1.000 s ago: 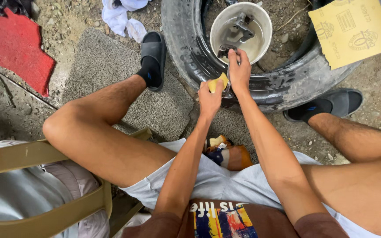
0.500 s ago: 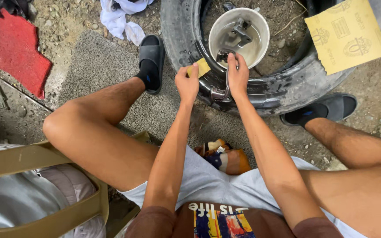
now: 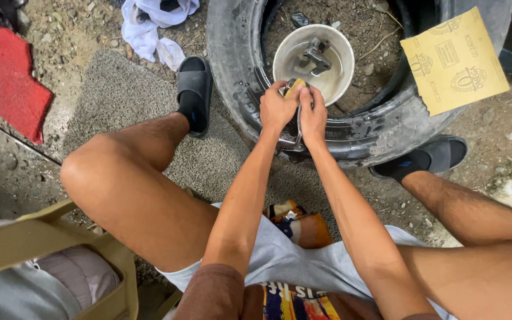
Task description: The person sits on a low stool and sands a chrome motorcycle footrest lever with a piece of sandpaper, rubbing its surfaces repeatedly. They dip the part and their fingers into a water-filled bowl set inside a tire, then continue sanding and wiping the metal by hand.
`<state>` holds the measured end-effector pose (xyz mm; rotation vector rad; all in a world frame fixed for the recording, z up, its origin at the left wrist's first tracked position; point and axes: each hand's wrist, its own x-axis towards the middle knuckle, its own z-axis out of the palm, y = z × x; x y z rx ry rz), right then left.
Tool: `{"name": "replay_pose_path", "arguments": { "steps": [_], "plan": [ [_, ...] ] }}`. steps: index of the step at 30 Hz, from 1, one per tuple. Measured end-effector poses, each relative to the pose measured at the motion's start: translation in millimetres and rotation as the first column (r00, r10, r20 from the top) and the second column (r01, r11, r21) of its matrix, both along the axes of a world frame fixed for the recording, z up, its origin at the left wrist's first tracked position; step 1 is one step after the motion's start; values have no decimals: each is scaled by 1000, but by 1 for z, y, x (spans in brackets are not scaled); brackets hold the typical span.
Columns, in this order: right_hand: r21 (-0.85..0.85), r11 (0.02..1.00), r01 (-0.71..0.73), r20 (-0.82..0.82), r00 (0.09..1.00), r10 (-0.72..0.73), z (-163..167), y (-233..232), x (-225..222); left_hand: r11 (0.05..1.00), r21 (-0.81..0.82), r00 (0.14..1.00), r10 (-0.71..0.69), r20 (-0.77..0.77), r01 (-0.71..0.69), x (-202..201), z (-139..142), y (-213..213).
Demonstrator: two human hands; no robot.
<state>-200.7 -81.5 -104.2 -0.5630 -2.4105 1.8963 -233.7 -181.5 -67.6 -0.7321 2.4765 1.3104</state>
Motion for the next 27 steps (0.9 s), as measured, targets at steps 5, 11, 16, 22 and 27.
{"name": "replay_pose_path", "arguments": {
  "steps": [5, 11, 16, 22, 27],
  "plan": [
    [58, 998, -15, -144, 989, 23, -10, 1, -18, 1000, 13, 1000, -19, 12, 19, -23, -6, 3],
    [62, 998, 9, -36, 999, -7, -18, 2, -35, 999, 16, 998, -28, -56, 29, -47, -26, 7],
    [120, 993, 17, -104, 995, -4, -12, 3, -38, 999, -26, 993, -33, -117, 31, -51, -32, 10],
    [90, 996, 12, -66, 998, -6, -11, 5, -28, 998, 27, 984, -53, -171, 58, -36, -33, 9],
    [159, 987, -8, -99, 995, 24, -5, 5, -28, 992, 43, 991, -118, -55, 121, -49, -28, 3]
  ]
}}
